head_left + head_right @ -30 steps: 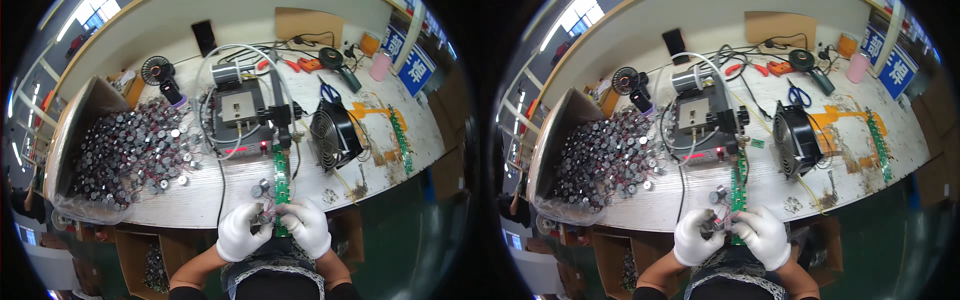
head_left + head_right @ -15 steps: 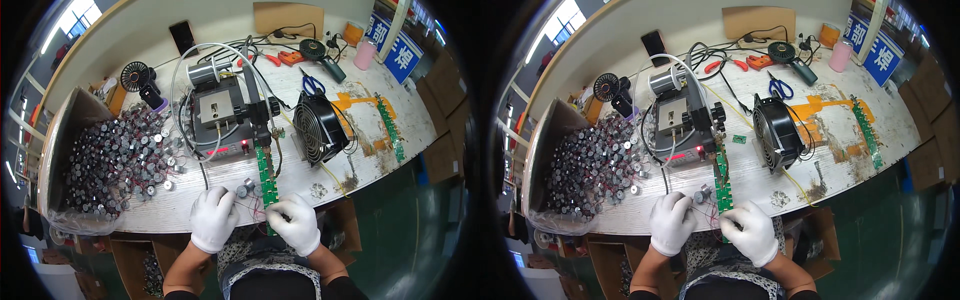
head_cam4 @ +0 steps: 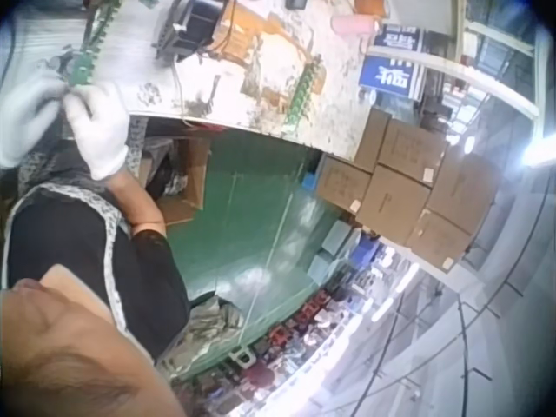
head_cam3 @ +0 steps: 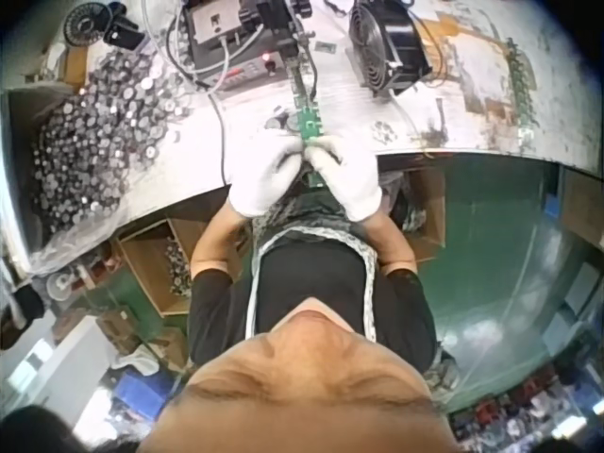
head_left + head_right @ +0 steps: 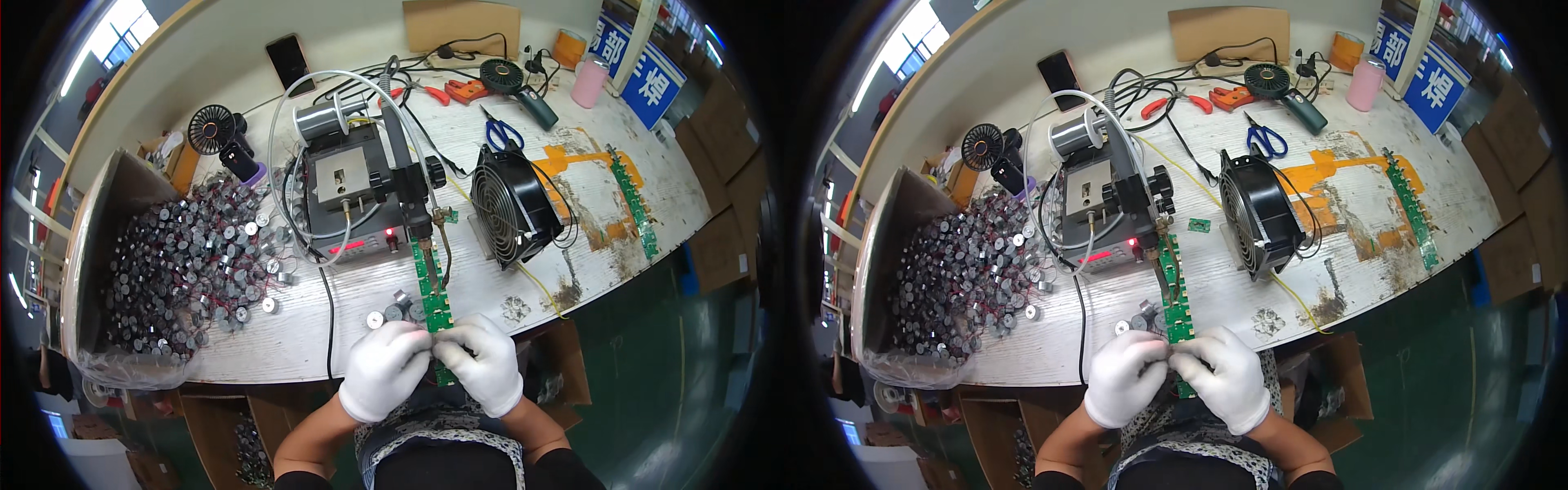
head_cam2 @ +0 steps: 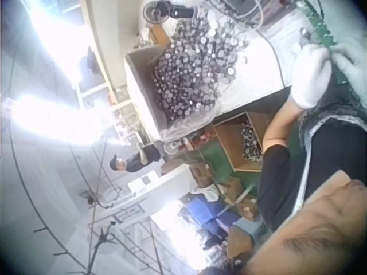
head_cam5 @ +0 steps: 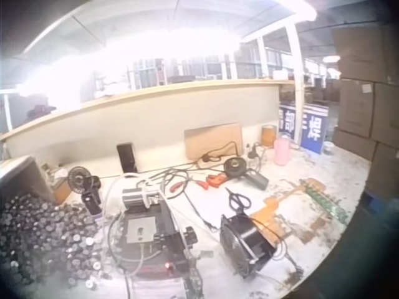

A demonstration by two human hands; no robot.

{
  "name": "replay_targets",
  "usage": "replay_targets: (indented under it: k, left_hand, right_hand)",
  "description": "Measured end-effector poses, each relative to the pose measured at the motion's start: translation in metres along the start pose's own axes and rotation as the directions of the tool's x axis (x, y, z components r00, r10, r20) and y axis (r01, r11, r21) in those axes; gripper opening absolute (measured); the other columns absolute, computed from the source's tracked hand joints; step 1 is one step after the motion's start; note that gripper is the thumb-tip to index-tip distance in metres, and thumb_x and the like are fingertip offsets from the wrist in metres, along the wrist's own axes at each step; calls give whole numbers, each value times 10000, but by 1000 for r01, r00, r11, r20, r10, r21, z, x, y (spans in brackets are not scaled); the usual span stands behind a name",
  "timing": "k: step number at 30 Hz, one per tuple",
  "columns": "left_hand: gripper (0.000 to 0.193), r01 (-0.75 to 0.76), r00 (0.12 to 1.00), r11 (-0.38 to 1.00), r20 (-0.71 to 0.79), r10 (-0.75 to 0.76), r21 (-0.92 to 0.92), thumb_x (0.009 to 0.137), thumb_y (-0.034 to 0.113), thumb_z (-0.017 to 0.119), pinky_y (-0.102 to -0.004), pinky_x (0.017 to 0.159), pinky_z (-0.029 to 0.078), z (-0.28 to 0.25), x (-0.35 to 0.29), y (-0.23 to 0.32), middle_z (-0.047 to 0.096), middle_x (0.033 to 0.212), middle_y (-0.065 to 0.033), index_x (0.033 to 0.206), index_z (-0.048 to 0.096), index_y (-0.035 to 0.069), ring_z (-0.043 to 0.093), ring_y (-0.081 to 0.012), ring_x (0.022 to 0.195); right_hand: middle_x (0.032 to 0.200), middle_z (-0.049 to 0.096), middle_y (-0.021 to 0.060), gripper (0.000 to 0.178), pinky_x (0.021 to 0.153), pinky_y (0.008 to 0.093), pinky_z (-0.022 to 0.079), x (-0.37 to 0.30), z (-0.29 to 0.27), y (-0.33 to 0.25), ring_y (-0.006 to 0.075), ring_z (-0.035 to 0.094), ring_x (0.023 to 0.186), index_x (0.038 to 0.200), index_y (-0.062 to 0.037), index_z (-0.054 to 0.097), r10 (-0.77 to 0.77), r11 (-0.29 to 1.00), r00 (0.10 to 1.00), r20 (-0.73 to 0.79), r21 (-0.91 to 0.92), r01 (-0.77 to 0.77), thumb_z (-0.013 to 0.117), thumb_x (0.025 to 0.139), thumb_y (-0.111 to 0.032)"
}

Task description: Connecting small electric motors to a printed circuit board at a workbench.

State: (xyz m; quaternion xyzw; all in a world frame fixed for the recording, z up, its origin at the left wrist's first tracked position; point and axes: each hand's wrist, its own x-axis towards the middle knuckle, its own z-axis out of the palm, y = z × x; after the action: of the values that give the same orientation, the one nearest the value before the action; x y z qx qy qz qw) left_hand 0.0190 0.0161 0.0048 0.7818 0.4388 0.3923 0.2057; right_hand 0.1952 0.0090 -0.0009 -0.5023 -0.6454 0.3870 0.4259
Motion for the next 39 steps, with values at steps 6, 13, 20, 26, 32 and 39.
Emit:
replay_targets:
  k: [6, 13, 20, 26, 32, 39]
  left_hand:
    - [112, 412, 911, 882, 129, -392, -230, 823, 35, 648, -310, 616, 503, -8, 4, -3, 631, 783, -132, 927, 615, 9, 642, -216, 665]
    - [126, 521, 853, 807, 204, -481, -278, 831, 68, 645, -273, 580, 500, -2, 5, -7, 643, 782, -124, 922, 605, -9, 628, -140, 620]
    - [119, 667, 745, 661, 337, -576, -345, 860, 47, 620, -227, 678, 490, -10, 16, 2, 648, 846, -45, 945, 586, -30, 584, -71, 758]
    - [167, 639, 767, 642, 299, -567, -423, 849, 94, 670, -221, 631, 497, -6, 14, -7, 657, 815, -34, 951, 629, -32, 594, -60, 693]
    - [147, 530, 844, 794, 281, -458, -299, 853, 103, 635, -263, 700, 496, -7, 20, -14, 647, 859, -52, 916, 614, -28, 591, -95, 773]
    - [173, 662, 748, 571, 373, -549, -486, 863, 114, 612, -264, 674, 493, -4, 26, -16, 628, 845, -67, 927, 581, -44, 592, -113, 738]
  right_hand:
    - [909, 657, 123, 259, 755, 321, 511, 0, -7, 0, 256, 649, 829, 1044, -19, 707, -7, 999, 999, -39, -46, 6, 712, 792, -81]
    - [941, 659, 143, 327, 774, 326, 515, 0, -7, -1, 260, 657, 859, 1117, -7, 681, -10, 1000, 1000, -28, -26, 9, 698, 798, -74]
    - [920, 653, 130, 292, 718, 314, 521, 2, -8, -1, 253, 659, 806, 1078, -26, 697, -82, 994, 997, 5, -71, 83, 708, 787, -46]
    - [899, 645, 119, 265, 703, 315, 518, -1, -9, -2, 251, 655, 786, 1042, -35, 708, -68, 997, 997, 22, -32, 69, 719, 778, -45]
    - [936, 667, 131, 479, 688, 291, 534, -4, -2, 3, 179, 660, 761, 1239, 27, 572, 148, 980, 989, -31, 139, -142, 708, 785, -48]
    - [922, 669, 125, 732, 656, 256, 535, 3, 0, 0, 132, 650, 715, 1415, 59, 365, 268, 928, 963, -23, 273, -252, 711, 783, -67]
